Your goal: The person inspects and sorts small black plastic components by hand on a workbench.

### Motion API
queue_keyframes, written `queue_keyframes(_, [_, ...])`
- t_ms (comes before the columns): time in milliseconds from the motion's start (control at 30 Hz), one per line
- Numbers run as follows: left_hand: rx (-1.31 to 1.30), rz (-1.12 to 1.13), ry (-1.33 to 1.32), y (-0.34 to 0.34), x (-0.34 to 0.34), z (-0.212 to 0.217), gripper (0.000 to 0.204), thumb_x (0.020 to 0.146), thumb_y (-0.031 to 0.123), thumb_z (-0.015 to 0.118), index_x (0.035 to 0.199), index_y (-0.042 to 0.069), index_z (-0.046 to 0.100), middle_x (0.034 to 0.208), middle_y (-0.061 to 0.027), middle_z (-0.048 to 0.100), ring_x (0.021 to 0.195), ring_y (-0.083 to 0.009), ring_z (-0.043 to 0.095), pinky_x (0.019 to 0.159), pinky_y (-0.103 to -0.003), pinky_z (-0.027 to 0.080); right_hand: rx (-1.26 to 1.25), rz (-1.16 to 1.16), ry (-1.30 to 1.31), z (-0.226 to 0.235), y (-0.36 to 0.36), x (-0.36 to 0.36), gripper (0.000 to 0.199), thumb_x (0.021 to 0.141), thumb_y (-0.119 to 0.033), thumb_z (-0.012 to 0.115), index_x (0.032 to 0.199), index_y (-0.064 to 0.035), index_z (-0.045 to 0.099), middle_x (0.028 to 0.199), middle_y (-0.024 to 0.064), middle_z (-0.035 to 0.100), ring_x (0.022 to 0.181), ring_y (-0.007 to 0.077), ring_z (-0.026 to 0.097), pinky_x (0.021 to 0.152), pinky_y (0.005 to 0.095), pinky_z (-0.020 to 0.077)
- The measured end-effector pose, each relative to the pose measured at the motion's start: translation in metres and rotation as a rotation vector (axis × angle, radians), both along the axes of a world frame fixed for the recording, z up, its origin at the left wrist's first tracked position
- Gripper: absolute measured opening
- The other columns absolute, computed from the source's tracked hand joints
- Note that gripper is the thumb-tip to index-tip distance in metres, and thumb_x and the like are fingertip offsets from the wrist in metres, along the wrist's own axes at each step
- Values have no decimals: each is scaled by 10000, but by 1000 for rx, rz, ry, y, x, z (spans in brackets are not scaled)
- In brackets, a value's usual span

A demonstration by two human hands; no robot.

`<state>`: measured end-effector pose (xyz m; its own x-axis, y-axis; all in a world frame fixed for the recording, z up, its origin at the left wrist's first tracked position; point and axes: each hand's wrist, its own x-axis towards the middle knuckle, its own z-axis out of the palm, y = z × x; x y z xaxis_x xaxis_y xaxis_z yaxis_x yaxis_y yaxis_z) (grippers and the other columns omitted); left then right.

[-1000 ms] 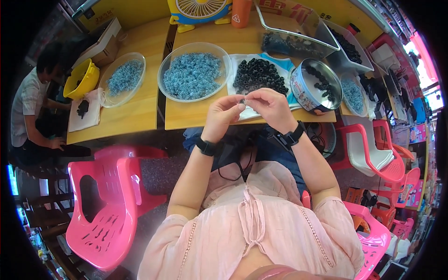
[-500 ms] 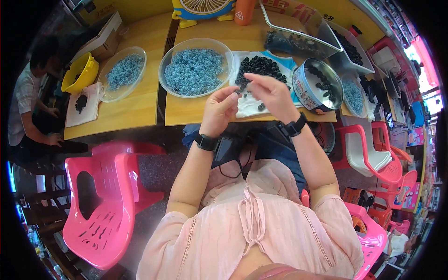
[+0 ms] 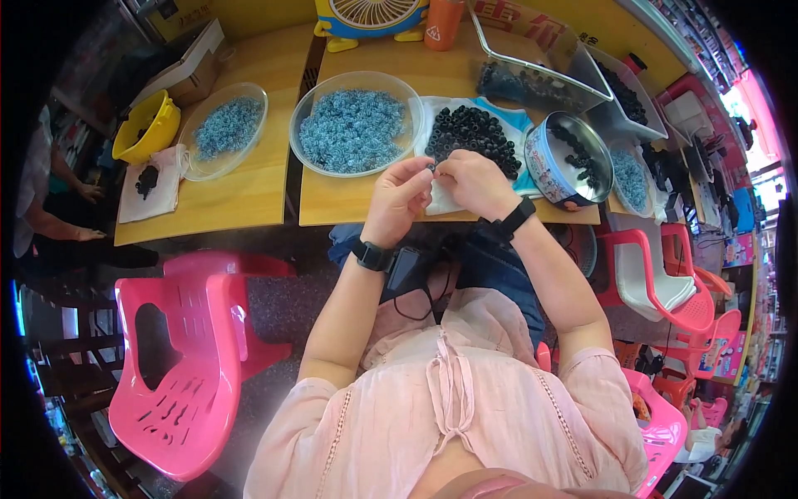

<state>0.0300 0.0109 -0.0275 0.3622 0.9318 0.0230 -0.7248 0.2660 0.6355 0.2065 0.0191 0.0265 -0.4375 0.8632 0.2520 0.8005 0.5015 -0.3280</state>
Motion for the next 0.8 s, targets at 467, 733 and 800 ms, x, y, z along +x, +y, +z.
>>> queue_keyframes(467, [6,11,72,-5,2,7,232,892,94,687,1114,37,652,920,-15,685,660,-41,530,589,-187,420,-693,-140,1089,16,-23,8,183,893,-158,691,992,-4,687,856,20,682,669,60,581,602,198,469])
queue_keyframes(733, [123,57,183,-12,5,13,231,884,94,694,1103,28,662,869,-2,665,673,-52,542,598,-195,432,-668,-93,1364,13,-34,-1,166,897,-95,680,1029,7,683,868,36,676,690,71,583,630,188,468])
queue_keyframes(800, [144,72,199,-15,7,16,236,881,89,697,1105,27,661,865,0,662,676,-51,542,600,-193,432,-680,-99,1379,12,-36,1,159,896,-81,679,1026,9,684,868,36,676,693,72,581,633,190,471])
